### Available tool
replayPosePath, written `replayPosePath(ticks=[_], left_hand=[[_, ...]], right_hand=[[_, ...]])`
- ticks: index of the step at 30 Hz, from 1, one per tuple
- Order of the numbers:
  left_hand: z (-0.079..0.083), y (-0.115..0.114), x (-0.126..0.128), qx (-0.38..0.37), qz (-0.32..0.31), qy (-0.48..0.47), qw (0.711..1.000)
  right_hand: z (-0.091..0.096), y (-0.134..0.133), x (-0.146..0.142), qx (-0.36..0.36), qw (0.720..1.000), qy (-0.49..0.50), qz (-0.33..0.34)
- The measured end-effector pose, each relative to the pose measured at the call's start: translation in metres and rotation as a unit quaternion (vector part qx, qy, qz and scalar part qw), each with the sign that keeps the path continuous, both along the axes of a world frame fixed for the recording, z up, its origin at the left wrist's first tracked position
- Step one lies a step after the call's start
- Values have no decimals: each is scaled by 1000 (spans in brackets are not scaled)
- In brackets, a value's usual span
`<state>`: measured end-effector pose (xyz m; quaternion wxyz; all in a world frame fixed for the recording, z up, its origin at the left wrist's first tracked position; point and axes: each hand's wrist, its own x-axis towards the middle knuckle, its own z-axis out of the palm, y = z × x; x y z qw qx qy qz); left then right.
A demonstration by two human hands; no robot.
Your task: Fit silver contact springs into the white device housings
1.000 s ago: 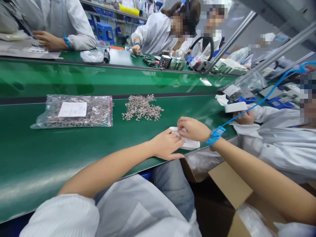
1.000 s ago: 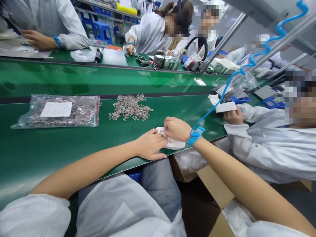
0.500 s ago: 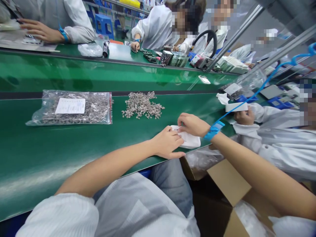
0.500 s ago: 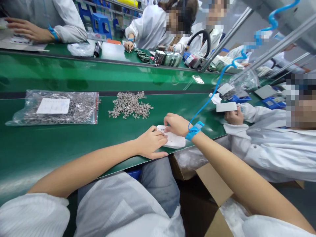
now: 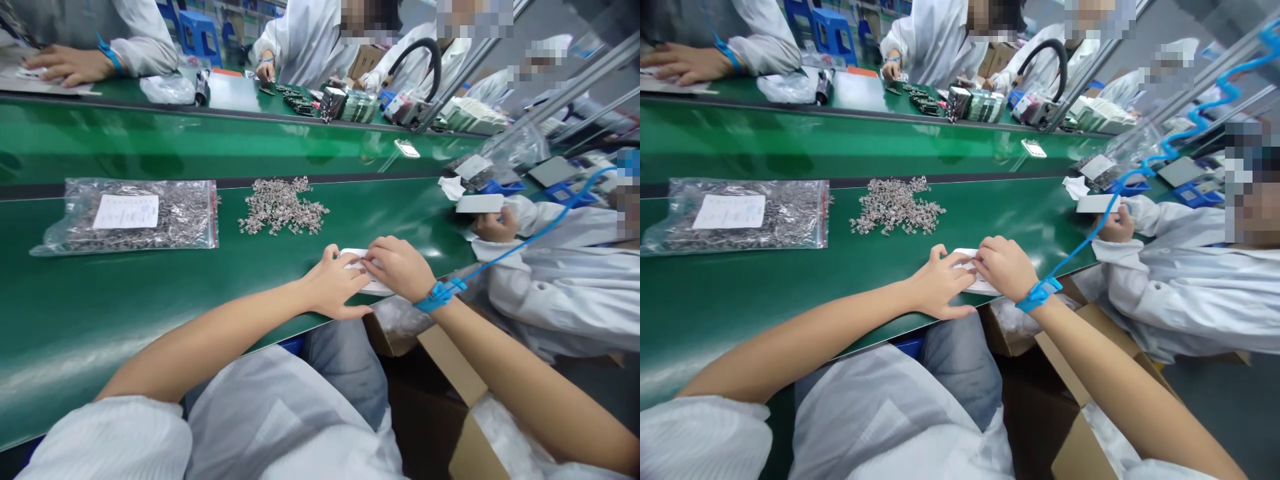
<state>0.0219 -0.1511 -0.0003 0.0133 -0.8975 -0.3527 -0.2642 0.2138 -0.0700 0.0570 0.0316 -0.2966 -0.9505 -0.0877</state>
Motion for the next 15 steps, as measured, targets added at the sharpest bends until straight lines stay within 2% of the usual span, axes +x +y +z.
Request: replayPosePath(ticks=[7, 15], left_hand=[[-2, 1, 0, -7, -3, 3, 1000], [-2, 1, 1, 4, 1, 10, 1000]], right_hand=[[-6, -9, -1, 40, 999, 21, -17], [-10, -9, 1, 25, 998, 54, -25]])
